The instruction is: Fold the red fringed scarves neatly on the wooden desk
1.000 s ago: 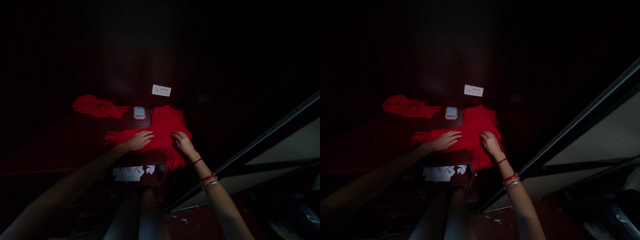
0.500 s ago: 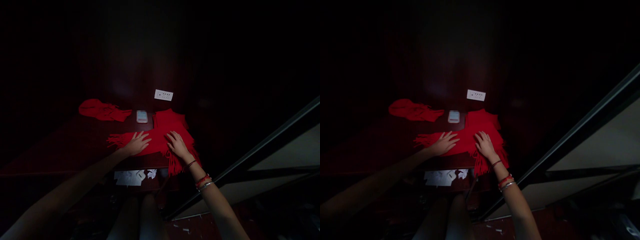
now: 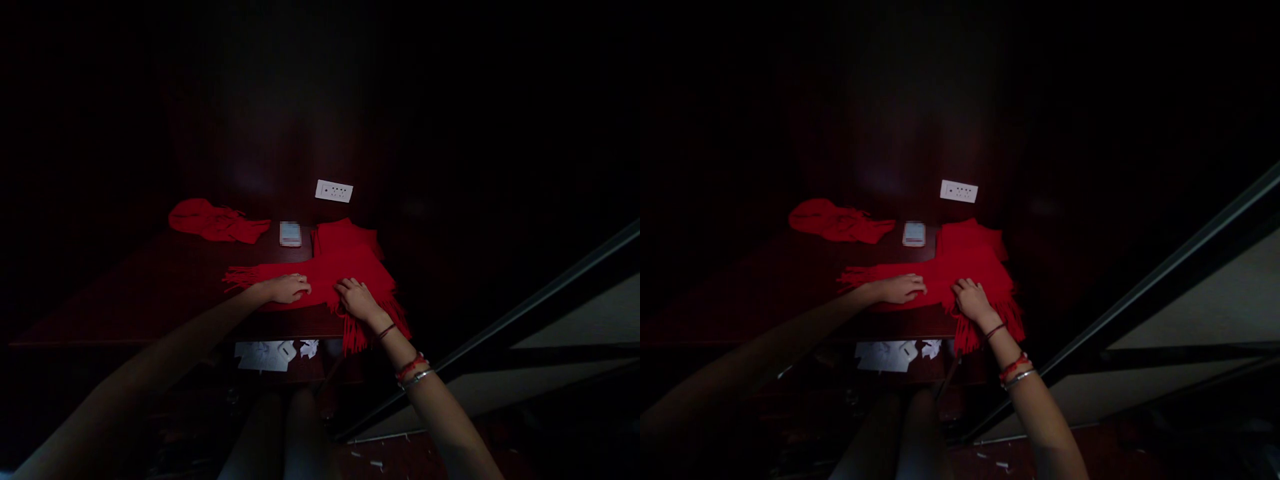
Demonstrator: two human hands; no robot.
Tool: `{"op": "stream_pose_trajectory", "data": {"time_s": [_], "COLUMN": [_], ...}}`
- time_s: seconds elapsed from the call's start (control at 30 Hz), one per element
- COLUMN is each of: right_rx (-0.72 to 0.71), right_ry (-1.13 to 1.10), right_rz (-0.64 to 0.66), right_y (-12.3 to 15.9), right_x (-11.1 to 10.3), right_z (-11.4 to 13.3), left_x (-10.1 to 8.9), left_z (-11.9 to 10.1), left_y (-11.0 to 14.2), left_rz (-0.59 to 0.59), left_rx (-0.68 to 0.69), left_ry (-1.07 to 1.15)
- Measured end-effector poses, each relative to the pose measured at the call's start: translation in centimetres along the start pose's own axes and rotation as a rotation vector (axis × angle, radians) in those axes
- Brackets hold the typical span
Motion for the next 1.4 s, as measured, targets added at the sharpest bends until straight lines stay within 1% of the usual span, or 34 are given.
{"op": "stream_pose_trajectory", "data": {"time_s": [0.07, 0.17, 0.2, 0.23, 0.3, 0.33, 0.37, 0.43, 0.5, 0.6, 0.63, 0.7, 0.77, 0.8, 0.87, 0.93, 1.07, 1.1, 1.2, 1.23, 1.27, 1.33, 1.4], "right_rx": [-0.022, -0.059, -0.069, -0.074, -0.076, -0.071, -0.056, -0.014, 0.018, 0.018, 0.017, 0.020, -0.006, -0.040, -0.127, -0.178, -0.182, -0.199, -0.285, -0.312, -0.329, -0.345, -0.346], "right_ry": [-0.002, -0.033, -0.051, -0.070, -0.102, -0.112, -0.118, -0.125, -0.132, -0.134, -0.131, -0.117, -0.094, -0.086, -0.082, -0.078, 0.005, 0.029, 0.059, 0.056, 0.051, 0.049, 0.059], "right_rz": [0.029, 0.069, 0.085, 0.102, 0.141, 0.161, 0.179, 0.203, 0.203, 0.191, 0.191, 0.169, 0.084, 0.029, -0.047, -0.047, -0.013, -0.011, -0.034, -0.044, -0.052, -0.042, -0.012], "right_y": [0.0, 0.0, -0.1, -0.2, -0.5, -0.6, -0.7, -0.7, -0.6, -0.2, -0.1, -0.1, -0.3, -0.4, -0.7, -0.9, -1.3, -1.4, -1.6, -1.6, -1.6, -1.8, -1.9], "right_x": [0.1, 0.3, 0.4, 0.4, 0.5, 0.5, 0.6, 0.9, 1.1, 1.3, 1.3, 0.9, 0.1, -0.3, -0.6, -0.1, 0.7, 0.7, 0.0, -0.2, -0.4, -0.6, -0.5], "right_z": [-0.1, -0.2, -0.2, -0.1, 0.1, 0.3, 0.5, 0.6, 0.6, 0.8, 0.9, 1.5, 2.7, 3.6, 5.6, 7.1, 8.1, 8.2, 9.2, 9.7, 10.0, 10.6, 11.0], "left_x": [0.1, 0.1, 0.0, -0.3, -0.8, -0.8, -0.6, 0.5, 1.3, 1.7, 1.6, 1.2, 0.9, 1.1, 2.0, 2.5, 1.8, 1.7, 1.7, 1.4, 0.9, -0.1, -1.0], "left_z": [0.1, 0.8, 0.9, 0.9, 0.6, 0.4, 0.3, 0.5, 1.5, 3.4, 4.0, 4.9, 5.2, 5.2, 5.2, 5.3, 5.4, 5.6, 6.1, 6.2, 6.3, 6.1, 5.7], "left_y": [0.7, 1.8, 2.0, 1.9, 1.4, 1.1, 0.9, 0.9, 1.7, 3.3, 3.7, 4.0, 4.0, 4.0, 4.1, 4.5, 5.3, 5.4, 5.8, 5.8, 5.8, 5.8, 6.3], "left_rz": [0.068, 0.219, 0.237, 0.218, 0.137, 0.114, 0.121, 0.216, 0.299, 0.345, 0.333, 0.242, 0.145, 0.136, 0.182, 0.205, 0.069, 0.065, 0.115, 0.100, 0.061, -0.017, -0.055], "left_rx": [-0.025, -0.123, -0.151, -0.170, -0.178, -0.181, -0.189, -0.242, -0.360, -0.479, -0.506, -0.528, -0.503, -0.482, -0.455, -0.452, -0.419, -0.427, -0.462, -0.452, -0.426, -0.322, -0.208], "left_ry": [0.030, 0.087, 0.100, 0.108, 0.123, 0.135, 0.152, 0.189, 0.205, 0.216, 0.208, 0.155, 0.086, 0.067, 0.067, 0.079, 0.031, 0.033, 0.065, 0.055, 0.032, -0.016, -0.029]}}
Point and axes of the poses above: each hand's wrist, its own y-axis away from the middle knuckle, its own x-axis out of the palm, z = x × y, the point moved 6 cm from there along -y, towards the middle knuckle, and after that the axes turned 3 degrees about z, right-handed, at the moved point
